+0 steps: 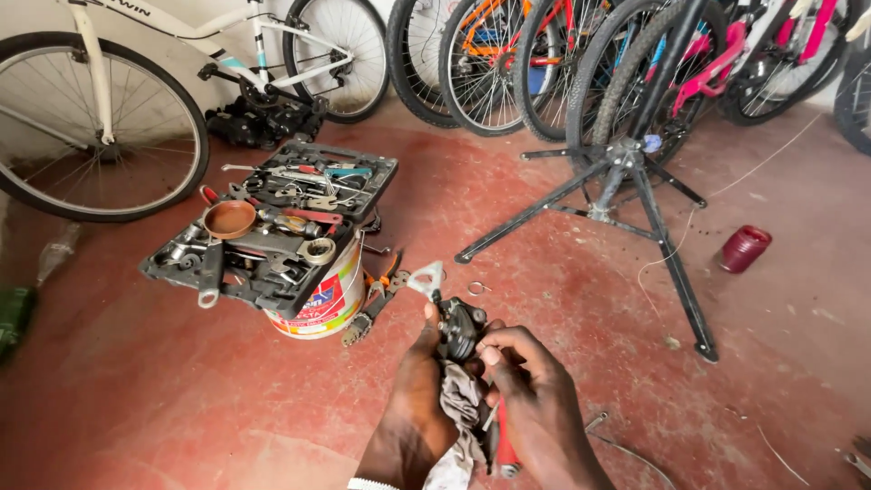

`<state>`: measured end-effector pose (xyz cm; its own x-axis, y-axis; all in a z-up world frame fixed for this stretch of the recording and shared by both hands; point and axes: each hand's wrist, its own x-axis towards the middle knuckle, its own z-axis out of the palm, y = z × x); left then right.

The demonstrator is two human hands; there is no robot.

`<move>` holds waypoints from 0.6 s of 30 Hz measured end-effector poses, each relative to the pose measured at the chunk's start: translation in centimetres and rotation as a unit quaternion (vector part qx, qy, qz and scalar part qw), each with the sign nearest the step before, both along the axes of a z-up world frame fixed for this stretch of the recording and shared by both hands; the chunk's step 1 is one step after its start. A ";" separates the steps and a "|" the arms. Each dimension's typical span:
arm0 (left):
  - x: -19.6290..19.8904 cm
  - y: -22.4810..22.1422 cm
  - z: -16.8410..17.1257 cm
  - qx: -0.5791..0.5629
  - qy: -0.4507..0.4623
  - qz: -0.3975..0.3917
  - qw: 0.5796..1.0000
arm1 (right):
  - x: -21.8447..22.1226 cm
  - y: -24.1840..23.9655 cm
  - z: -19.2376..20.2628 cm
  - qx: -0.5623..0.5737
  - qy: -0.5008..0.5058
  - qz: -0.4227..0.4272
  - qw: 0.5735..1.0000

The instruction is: Inspecting and cleaning a bicycle derailleur component using a cloth and a small tool to remove grime.

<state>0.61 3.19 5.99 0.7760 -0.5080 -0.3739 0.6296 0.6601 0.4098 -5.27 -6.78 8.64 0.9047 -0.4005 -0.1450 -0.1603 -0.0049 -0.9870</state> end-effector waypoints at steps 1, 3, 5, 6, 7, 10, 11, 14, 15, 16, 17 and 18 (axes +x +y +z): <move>0.4 -0.2 -0.6 0.002 0.002 0.001 1.000 | 0.5 0.0 -0.3 0.002 0.002 0.001 1.000; 1.4 -0.7 -1.6 0.021 0.059 0.007 0.998 | 1.9 -0.2 -0.7 -0.091 0.009 -0.020 0.996; 2.6 -0.9 -3.2 0.025 0.084 -0.024 0.996 | 2.8 -0.4 -1.0 -0.155 0.036 -0.025 0.987; 3.1 -1.0 -4.0 0.031 0.108 -0.056 0.992 | 3.3 -0.4 -1.1 -0.216 0.062 -0.032 0.974; 3.2 -1.2 -4.1 0.032 0.112 -0.054 0.992 | 3.5 -0.4 -1.2 -0.215 0.065 -0.029 0.974; 3.6 -1.7 -4.5 -0.001 0.107 -0.002 0.994 | 4.0 -0.8 -1.1 -0.169 0.045 -0.030 0.984; 3.9 -1.8 -4.7 -0.036 0.073 0.006 0.997 | 4.2 -0.9 -1.0 -0.121 0.034 -0.021 0.992; 4.2 -1.8 -5.4 -0.082 0.056 0.013 0.995 | 3.9 -1.6 -1.7 -0.080 0.004 0.004 0.997; 4.5 -1.7 -5.4 -0.092 0.066 0.014 0.993 | 4.1 -1.9 -1.9 -0.086 -0.022 0.021 0.996; 4.3 -1.8 -5.5 -0.092 0.066 0.012 0.993 | 4.0 -1.9 -1.9 -0.086 -0.021 0.020 0.996; 4.3 -1.7 -5.5 -0.109 0.067 -0.002 0.992 | 3.9 -1.7 -1.8 -0.102 -0.034 0.025 0.994; 4.2 -1.6 -5.4 -0.125 0.067 -0.017 0.990 | 3.8 -1.5 -1.7 -0.118 -0.047 0.031 0.991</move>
